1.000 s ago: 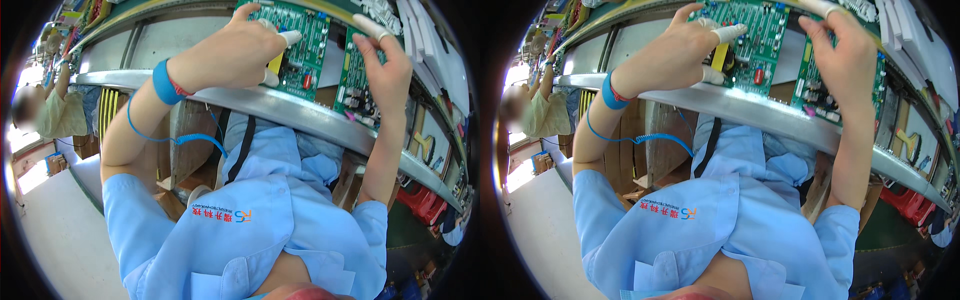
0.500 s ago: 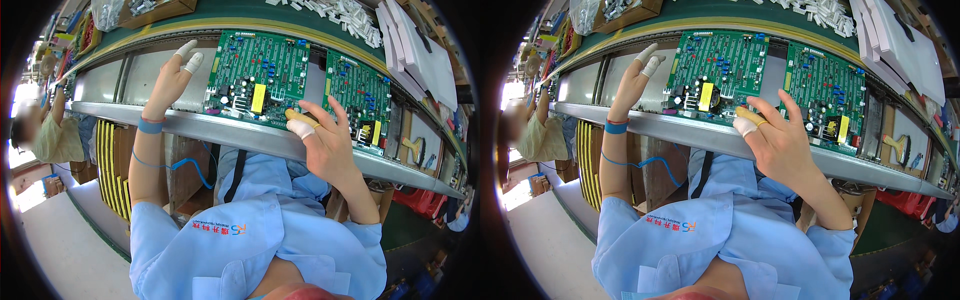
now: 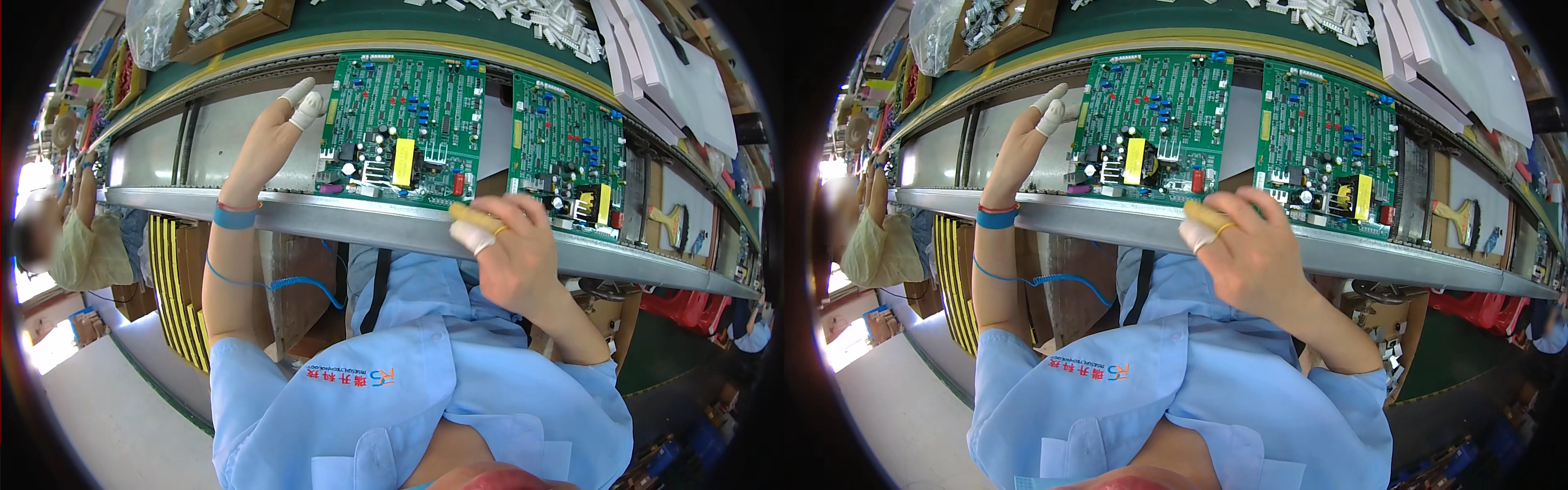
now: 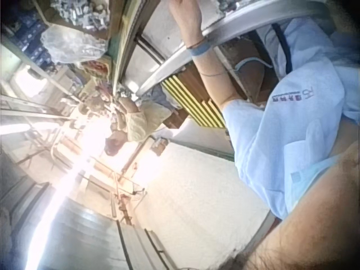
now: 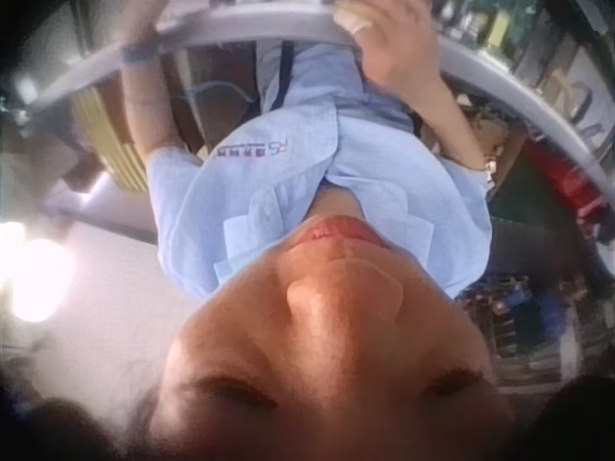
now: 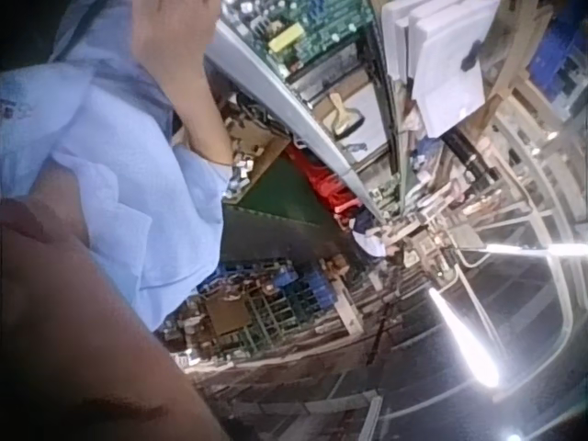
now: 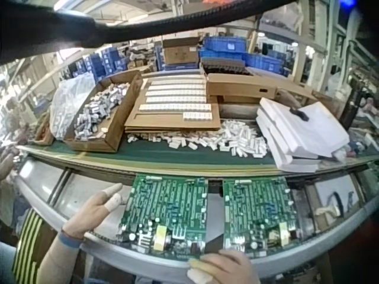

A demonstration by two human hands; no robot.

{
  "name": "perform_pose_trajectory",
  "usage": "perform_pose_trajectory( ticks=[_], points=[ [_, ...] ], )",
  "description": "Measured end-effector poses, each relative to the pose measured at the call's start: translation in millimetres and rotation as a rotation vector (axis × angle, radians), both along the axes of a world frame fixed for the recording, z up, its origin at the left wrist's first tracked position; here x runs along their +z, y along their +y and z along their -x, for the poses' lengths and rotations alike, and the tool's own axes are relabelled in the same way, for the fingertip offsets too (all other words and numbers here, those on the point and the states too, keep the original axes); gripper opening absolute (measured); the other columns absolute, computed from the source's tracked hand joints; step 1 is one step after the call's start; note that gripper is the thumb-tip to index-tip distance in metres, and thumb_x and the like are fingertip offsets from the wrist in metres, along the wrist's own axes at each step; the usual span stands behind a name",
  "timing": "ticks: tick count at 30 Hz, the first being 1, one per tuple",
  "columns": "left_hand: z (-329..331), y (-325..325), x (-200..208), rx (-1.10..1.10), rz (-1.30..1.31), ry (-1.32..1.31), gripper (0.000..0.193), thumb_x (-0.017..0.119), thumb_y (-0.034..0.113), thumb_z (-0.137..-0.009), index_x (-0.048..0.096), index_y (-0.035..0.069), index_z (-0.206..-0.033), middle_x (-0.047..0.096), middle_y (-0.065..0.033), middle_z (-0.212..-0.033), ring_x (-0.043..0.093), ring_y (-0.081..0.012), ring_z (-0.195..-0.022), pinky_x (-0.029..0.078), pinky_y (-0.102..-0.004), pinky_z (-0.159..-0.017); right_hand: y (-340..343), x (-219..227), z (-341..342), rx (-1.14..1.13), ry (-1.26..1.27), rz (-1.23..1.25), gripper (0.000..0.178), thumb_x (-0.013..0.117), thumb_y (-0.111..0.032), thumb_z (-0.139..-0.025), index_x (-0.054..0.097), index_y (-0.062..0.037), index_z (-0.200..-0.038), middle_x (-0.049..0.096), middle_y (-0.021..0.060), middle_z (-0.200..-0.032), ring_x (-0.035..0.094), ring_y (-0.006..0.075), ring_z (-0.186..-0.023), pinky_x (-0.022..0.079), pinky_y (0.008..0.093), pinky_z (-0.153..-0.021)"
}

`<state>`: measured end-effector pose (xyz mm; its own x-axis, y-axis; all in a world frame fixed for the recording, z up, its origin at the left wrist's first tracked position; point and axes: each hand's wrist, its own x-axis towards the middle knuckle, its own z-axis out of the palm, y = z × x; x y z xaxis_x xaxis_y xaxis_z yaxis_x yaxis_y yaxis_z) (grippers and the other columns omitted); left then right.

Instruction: Insert electronic components into a printed circuit board on an assembly line.

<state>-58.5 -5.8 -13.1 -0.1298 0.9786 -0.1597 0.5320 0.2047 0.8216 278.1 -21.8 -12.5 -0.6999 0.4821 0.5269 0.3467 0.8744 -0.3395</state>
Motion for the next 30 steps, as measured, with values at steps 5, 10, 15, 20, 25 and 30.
perform_pose_trajectory(
  ticks=[5,10,15,20,25,30],
  points=[
    [-3,-2,-1,-0.012,-0.018,0.085,0.071,0.054,0.044,-0.097,0.038,-0.009,-0.141,0.048,-0.0237,-0.140,0.047,-0.0259,-0.129,0.035,-0.0335,-0.107,32,15,-5,-0.211,-0.101,-0.052,0.016,0.068,-0.005,-0.072,0.067,-0.0058,-0.088,0.066,0.0064,-0.093,0.060,0.0246,-0.098,0.041,0.0483,-0.096],
    [-7,-1,-5,0.001,-0.047,0.056,0.072,0.055,0.044,-0.096,0.037,-0.009,-0.141,0.047,-0.0247,-0.140,0.046,-0.0266,-0.130,0.034,-0.0338,-0.107,55,13,3,-0.136,-0.259,-0.041,0.018,0.075,-0.006,-0.069,0.066,-0.0063,-0.084,0.061,0.0058,-0.089,0.058,0.0262,-0.099,0.038,0.0492,-0.100],
    [-6,-6,-8,0.041,-0.077,0.016,0.069,0.055,0.044,-0.097,0.039,-0.008,-0.140,0.053,-0.0213,-0.136,0.048,-0.0241,-0.128,0.035,-0.0332,-0.106,56,14,10,-0.088,-0.304,0.020,0.010,0.065,-0.005,-0.072,0.068,-0.0050,-0.081,0.064,0.0071,-0.087,0.058,0.0239,-0.095,0.036,0.0506,-0.101],
    [-6,-7,-1,0.045,-0.148,-0.054,0.065,0.052,0.040,-0.099,0.037,-0.008,-0.141,0.065,-0.0111,-0.121,0.053,-0.0167,-0.120,0.037,-0.0303,-0.104,58,15,14,-0.073,-0.374,-0.011,0.009,0.065,-0.005,-0.072,0.069,-0.0048,-0.081,0.063,0.0069,-0.086,0.057,0.0237,-0.095,0.034,0.0513,-0.102],
    [1,-6,-6,0.015,-0.182,-0.066,0.064,0.052,0.039,-0.099,0.038,-0.008,-0.140,0.064,-0.0117,-0.122,0.054,-0.0172,-0.119,0.037,-0.0306,-0.104,57,15,13,-0.067,-0.366,-0.081,0.005,0.066,-0.005,-0.072,0.069,-0.0071,-0.076,0.062,0.0053,-0.084,0.058,0.0235,-0.093,0.035,0.0504,-0.101],
    [3,-7,-9,-0.006,-0.211,-0.012,0.063,0.053,0.040,-0.099,0.041,-0.004,-0.141,0.062,-0.0132,-0.125,0.054,-0.0199,-0.120,0.038,-0.0307,-0.104,58,14,9,-0.085,-0.297,-0.051,0.004,0.071,-0.008,-0.071,0.070,-0.0093,-0.074,0.061,0.0044,-0.083,0.059,0.0241,-0.090,0.037,0.0500,-0.099]
  ],
)
